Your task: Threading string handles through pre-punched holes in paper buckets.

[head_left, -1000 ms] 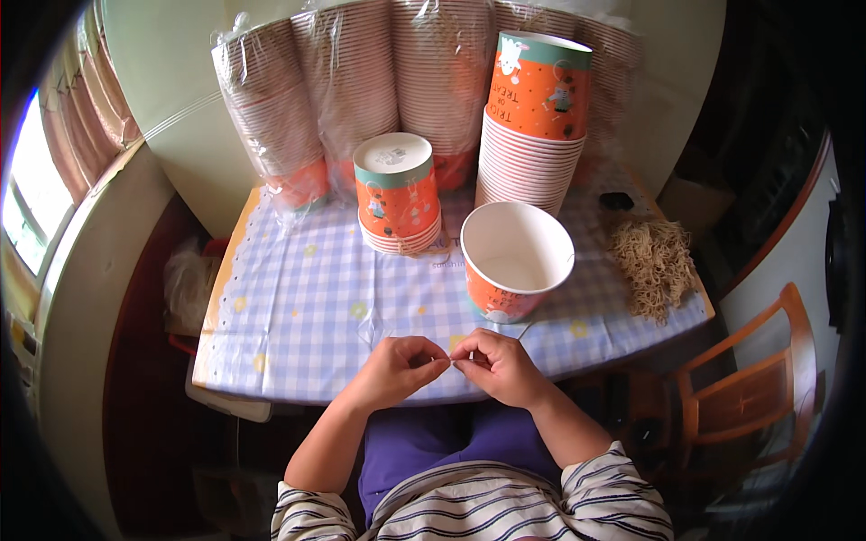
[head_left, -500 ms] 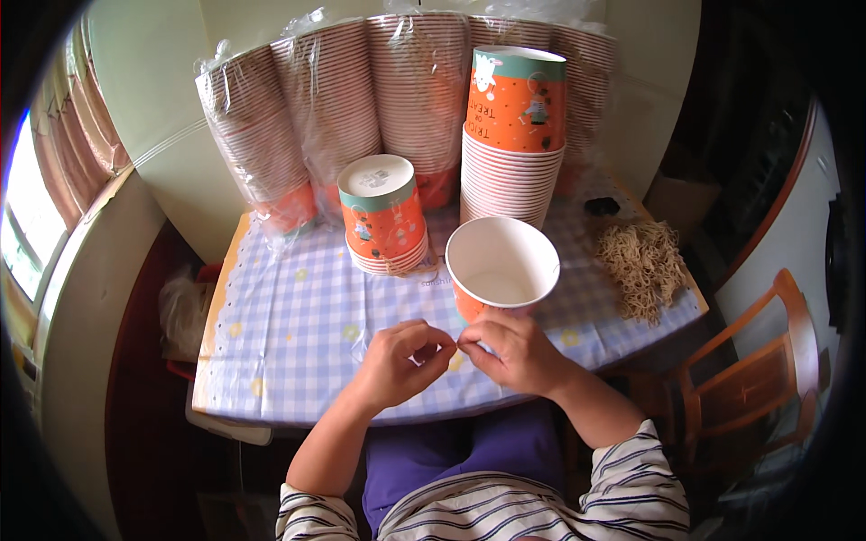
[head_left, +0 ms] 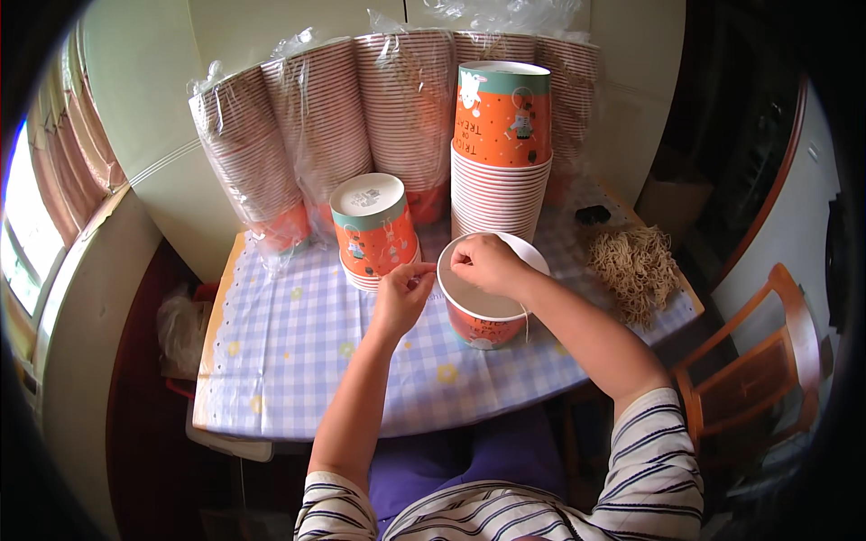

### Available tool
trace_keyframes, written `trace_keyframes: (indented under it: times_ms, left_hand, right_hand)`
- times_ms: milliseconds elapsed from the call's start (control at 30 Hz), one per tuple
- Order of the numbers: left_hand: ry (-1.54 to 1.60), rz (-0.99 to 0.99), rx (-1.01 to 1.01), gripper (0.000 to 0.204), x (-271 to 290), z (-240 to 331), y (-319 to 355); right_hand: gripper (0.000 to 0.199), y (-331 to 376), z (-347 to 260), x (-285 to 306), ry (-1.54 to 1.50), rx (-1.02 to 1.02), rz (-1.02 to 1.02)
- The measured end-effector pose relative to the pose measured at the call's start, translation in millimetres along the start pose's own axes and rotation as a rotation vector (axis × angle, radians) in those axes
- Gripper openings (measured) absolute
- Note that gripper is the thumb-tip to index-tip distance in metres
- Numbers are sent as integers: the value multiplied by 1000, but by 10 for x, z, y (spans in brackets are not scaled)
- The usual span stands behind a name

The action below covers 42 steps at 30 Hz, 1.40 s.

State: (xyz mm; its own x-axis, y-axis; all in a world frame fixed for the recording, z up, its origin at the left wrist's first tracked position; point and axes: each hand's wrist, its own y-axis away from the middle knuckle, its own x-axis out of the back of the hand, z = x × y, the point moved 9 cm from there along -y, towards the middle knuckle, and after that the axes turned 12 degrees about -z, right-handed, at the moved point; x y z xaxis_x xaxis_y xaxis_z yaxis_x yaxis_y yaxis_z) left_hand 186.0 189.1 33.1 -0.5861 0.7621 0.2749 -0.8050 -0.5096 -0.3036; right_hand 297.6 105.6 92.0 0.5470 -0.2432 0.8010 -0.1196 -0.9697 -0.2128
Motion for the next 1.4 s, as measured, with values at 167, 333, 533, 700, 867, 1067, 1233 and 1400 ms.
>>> trace_keyframes:
  times_ms: [167,333,533,700,867,1067,1233,1400]
  left_hand:
    - [-45,-21,-9,18,-32,-18,-52]
    - [-94,-57,16,17,-26,-1,-65]
    - [-111,-51,25,18,-9,65,-74]
    - [-198,-87,-6,20,-36,176,-99]
    - [-295,-98,-51,17,-28,272,-113]
    - [-189,-200,55,11,13,110,56]
    - [361,-430,187,7,-102,8,477]
    - [557,-556,195,5,-205,145,999]
  right_hand:
    - [9,-46,76,-9,32,-98,-48]
    - [10,-97,64,-51,20,-49,-64]
    - [10,-143,112,-107,27,-92,-101]
    - [11,-148,89,-112,2,-80,-94]
    - [13,-162,60,-147,19,-79,-107]
    - [26,4,10,-185,-174,-228,-295]
    - [48,407,-358,-334,-15,-80,-489]
    - [36,683,-662,-365,-85,-21,-628]
